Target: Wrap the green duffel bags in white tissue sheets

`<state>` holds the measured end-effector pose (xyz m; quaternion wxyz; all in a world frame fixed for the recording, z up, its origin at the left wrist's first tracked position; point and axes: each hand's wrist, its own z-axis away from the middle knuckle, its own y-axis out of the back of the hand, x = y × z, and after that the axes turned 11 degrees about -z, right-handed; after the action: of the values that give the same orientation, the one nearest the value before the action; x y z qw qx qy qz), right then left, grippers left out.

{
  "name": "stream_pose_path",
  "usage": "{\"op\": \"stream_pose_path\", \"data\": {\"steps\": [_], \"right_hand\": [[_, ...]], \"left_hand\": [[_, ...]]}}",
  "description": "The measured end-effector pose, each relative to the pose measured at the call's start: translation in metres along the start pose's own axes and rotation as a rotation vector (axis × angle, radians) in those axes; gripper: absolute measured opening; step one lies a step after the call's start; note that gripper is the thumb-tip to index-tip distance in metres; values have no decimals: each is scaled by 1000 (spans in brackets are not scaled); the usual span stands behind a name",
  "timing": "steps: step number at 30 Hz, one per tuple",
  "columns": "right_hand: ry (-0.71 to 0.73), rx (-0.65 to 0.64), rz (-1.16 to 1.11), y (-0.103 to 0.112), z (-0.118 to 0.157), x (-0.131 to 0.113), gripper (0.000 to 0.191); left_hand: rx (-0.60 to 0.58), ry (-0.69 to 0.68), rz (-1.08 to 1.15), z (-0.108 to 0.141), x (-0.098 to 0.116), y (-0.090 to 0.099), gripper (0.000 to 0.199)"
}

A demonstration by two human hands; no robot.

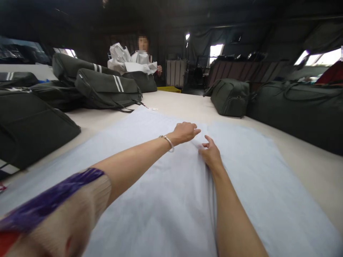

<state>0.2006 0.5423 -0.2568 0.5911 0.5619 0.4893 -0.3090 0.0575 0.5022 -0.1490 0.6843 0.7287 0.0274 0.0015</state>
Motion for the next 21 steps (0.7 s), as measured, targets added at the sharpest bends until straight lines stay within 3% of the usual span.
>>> {"op": "stream_pose_path", "data": {"steps": [2,5,12,15,18,21], "right_hand": [[-5,-56,-47,3,-3,1,81],[-19,-81,-88,7,-4,0,83],[-89,-109,-128,8,-4,-3,78],[-131,-111,-63,9,-3,-10,73],[-125,43,135,8,1,-23,52],[96,192,343,6,6,-27,42]], "left_hand": [[-101,-8,-24,-23,4,-16,41],[-219,-1,-61,-34,4,-32,43],[-293,52,-75,-39,-4,-29,34],[-221,70,-36,-38,-4,-35,26],[-15,65,43,-37,4,-46,19],[207,47,169,-34,20,-48,36]]}}
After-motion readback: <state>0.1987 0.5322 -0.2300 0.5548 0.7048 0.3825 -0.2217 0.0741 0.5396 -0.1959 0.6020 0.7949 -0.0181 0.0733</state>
